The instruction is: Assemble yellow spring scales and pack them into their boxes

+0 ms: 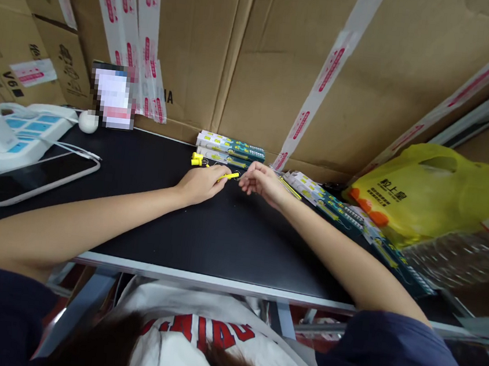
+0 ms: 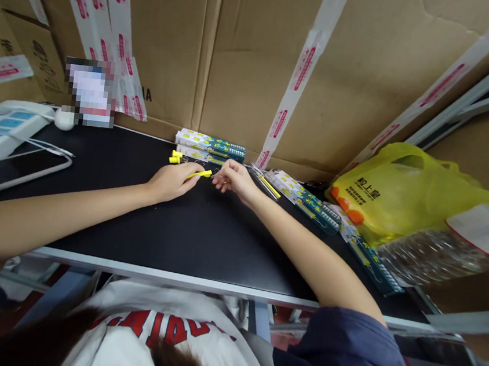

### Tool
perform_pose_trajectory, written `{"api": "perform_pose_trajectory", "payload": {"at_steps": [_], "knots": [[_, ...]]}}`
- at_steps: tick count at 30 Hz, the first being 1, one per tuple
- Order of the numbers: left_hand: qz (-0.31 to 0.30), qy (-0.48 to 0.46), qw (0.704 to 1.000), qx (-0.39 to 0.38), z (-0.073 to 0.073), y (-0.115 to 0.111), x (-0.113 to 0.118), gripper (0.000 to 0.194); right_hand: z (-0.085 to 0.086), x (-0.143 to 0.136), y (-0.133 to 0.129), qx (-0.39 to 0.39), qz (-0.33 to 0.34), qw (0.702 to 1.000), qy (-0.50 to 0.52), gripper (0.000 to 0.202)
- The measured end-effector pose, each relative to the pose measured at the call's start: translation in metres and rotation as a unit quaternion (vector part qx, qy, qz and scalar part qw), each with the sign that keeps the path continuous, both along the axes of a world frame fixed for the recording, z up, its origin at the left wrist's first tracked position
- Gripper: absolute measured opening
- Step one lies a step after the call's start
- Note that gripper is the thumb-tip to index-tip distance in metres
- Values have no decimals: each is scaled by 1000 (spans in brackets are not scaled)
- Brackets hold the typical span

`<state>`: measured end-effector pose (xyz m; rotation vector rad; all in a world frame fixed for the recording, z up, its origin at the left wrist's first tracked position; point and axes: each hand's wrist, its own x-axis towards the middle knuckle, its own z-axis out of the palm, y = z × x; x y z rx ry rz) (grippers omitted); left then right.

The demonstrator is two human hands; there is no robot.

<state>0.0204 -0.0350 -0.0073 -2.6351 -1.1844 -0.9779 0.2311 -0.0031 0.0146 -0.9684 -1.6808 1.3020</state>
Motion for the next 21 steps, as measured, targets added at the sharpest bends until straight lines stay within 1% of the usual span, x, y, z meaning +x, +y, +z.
{"api": "perform_pose_trajectory", "payload": {"at_steps": [2,3,6,9,13,17,21], "knots": [[6,22,1000,5,0,-1,0,27,-9,-3,-17,-60,11,997,55,20],[10,30,999,6,0,-2,0,27,-12,-5,-24,-77,19,994,70,21],[5,39,999,11,0,-1,-1,26,-17,-11,-33,-89,29,991,97,26],[-17,42,999,29,-2,0,-2,30,-17,-14,-34,-75,33,991,105,31],[-22,39,998,46,-2,1,-1,27,-17,-14,-35,-53,32,994,95,33],[-29,1,999,25,1,-1,-2,23,-21,-13,-36,-1,32,998,53,29],[-41,-19,999,-5,4,-3,-2,21,-22,-15,-37,68,58,996,-14,23]]}}
